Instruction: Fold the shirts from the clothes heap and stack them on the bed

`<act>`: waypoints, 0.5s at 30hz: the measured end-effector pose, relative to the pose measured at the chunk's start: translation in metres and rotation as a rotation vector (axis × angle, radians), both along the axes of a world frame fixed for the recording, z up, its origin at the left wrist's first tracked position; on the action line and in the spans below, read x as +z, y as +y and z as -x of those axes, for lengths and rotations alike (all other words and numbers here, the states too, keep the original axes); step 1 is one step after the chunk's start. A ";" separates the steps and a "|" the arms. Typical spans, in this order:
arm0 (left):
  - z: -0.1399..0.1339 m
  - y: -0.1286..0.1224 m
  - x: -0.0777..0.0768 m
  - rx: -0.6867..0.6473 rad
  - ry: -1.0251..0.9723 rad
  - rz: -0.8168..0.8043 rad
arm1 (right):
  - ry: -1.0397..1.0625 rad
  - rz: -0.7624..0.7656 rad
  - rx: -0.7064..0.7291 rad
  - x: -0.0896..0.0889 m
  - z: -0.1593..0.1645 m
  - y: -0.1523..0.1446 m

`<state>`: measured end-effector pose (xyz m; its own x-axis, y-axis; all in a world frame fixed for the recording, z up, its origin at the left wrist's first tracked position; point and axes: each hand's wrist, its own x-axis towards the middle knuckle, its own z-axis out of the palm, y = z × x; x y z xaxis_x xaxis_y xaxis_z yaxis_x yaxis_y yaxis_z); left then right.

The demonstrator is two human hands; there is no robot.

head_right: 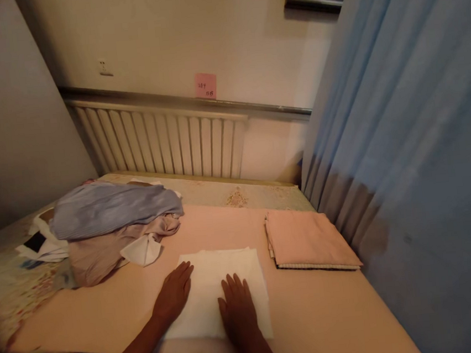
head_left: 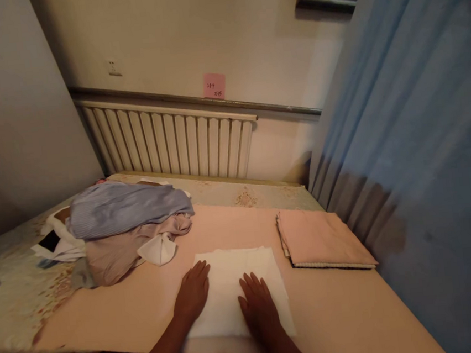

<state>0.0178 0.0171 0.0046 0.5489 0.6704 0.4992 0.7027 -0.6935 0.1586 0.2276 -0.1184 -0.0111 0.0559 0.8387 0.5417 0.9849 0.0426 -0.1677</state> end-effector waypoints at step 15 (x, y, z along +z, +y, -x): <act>0.000 0.002 -0.005 -0.009 -0.018 -0.002 | -0.166 0.020 -0.167 -0.007 -0.051 -0.032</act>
<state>0.0178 0.0191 -0.0008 0.5458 0.6645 0.5103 0.6934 -0.7002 0.1700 0.2783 -0.1499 -0.0180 0.1060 0.8362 0.5381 0.9922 -0.1246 -0.0019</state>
